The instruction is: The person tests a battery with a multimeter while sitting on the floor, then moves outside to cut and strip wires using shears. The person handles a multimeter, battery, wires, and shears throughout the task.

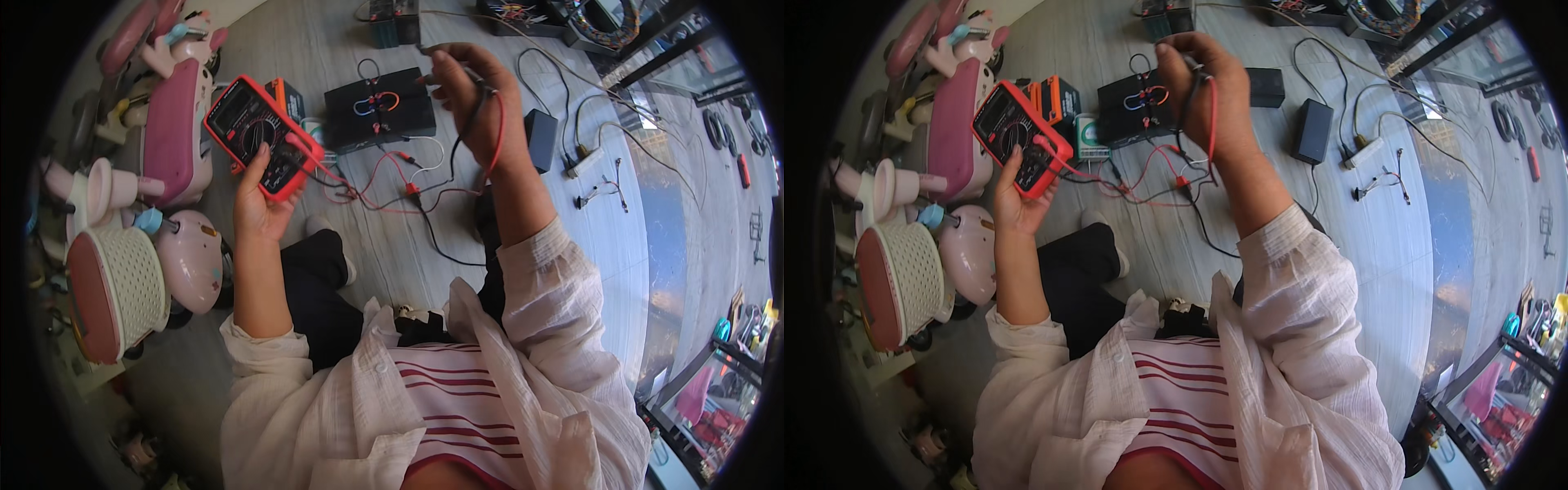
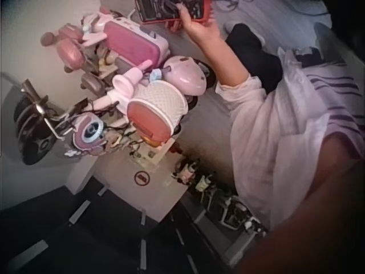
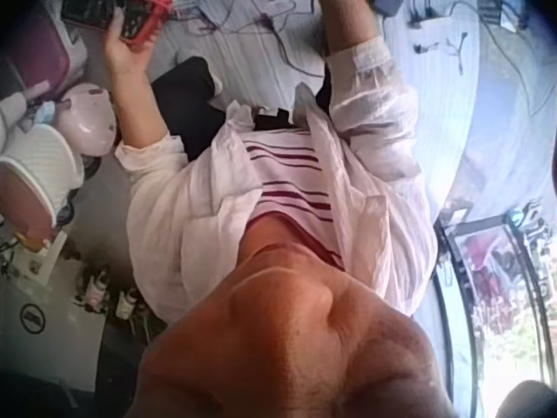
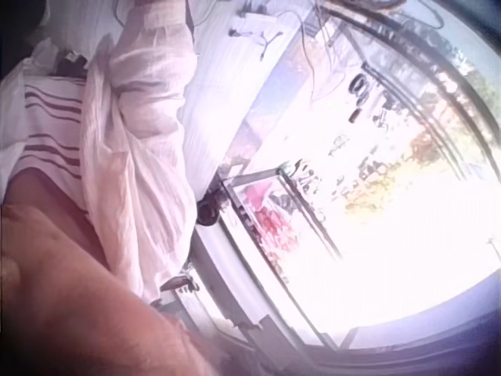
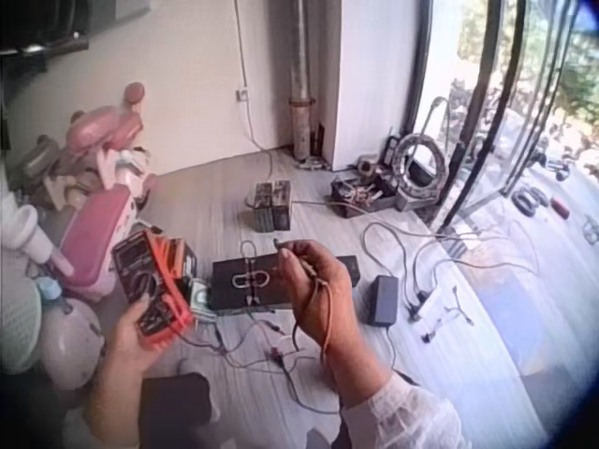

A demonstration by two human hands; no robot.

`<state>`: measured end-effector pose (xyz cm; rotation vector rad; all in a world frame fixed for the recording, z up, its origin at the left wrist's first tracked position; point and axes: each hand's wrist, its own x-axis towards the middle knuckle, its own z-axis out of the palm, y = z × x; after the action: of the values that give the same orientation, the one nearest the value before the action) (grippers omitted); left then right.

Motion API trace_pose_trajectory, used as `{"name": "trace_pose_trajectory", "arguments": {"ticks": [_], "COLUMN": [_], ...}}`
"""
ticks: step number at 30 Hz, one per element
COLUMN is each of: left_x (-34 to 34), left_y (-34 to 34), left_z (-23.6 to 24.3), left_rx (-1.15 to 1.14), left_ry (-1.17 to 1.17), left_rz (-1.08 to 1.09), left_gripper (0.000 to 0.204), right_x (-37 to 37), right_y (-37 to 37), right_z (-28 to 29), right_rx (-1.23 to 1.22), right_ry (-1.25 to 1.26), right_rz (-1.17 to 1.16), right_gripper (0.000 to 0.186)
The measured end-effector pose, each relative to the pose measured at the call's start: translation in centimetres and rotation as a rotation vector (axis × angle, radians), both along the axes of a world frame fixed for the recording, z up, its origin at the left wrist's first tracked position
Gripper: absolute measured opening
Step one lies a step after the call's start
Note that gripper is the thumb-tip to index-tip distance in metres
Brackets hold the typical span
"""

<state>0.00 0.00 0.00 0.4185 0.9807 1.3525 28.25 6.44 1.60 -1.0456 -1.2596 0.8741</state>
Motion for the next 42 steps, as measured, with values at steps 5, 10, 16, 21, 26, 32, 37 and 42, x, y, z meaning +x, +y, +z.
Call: {"name": "trace_pose_trajectory", "arguments": {"ticks": [5,10,16,21,26,32,37,42], "left_x": [-3.1,-3.3,-4.1,-4.2,-4.1,-4.0,-4.2,-3.8], "left_y": [0.7,0.8,0.7,0.5,0.4,0.4,0.4,0.5], "left_z": [0.4,-0.3,-0.2,-0.4,-0.1,-0.2,-0.3,-0.2], "left_rx": [-0.075,-0.235,-0.277,-0.272,-0.251,-0.268,-0.283,-0.286], "left_ry": [-0.004,-0.027,-0.028,-0.020,-0.014,-0.007,-0.002,0.029], "left_rz": [0.107,0.275,0.318,0.312,0.239,0.257,0.274,0.260], "left_gripper": [0.031,0.025,0.026,0.026,0.026,0.026,0.026,0.029], "right_x": [-0.4,0.1,-0.1,-0.2,-0.3,-0.3,-0.3,-0.3], "right_y": [-0.4,-0.5,-0.6,-0.5,-0.6,-0.7,-0.6,-0.6], "right_z": [1.0,1.5,1.1,1.0,1.3,1.2,1.2,1.2], "right_rx": [-0.114,-0.106,-0.098,-0.079,-0.088,-0.087,-0.071,-0.074], "right_ry": [0.043,-0.004,-0.004,-0.043,-0.058,-0.033,-0.033,-0.063], "right_rz": [0.031,0.037,0.049,0.048,0.032,0.040,0.041,0.030], "right_gripper": [0.036,0.037,0.038,0.039,0.039,0.039,0.039,0.039]}}
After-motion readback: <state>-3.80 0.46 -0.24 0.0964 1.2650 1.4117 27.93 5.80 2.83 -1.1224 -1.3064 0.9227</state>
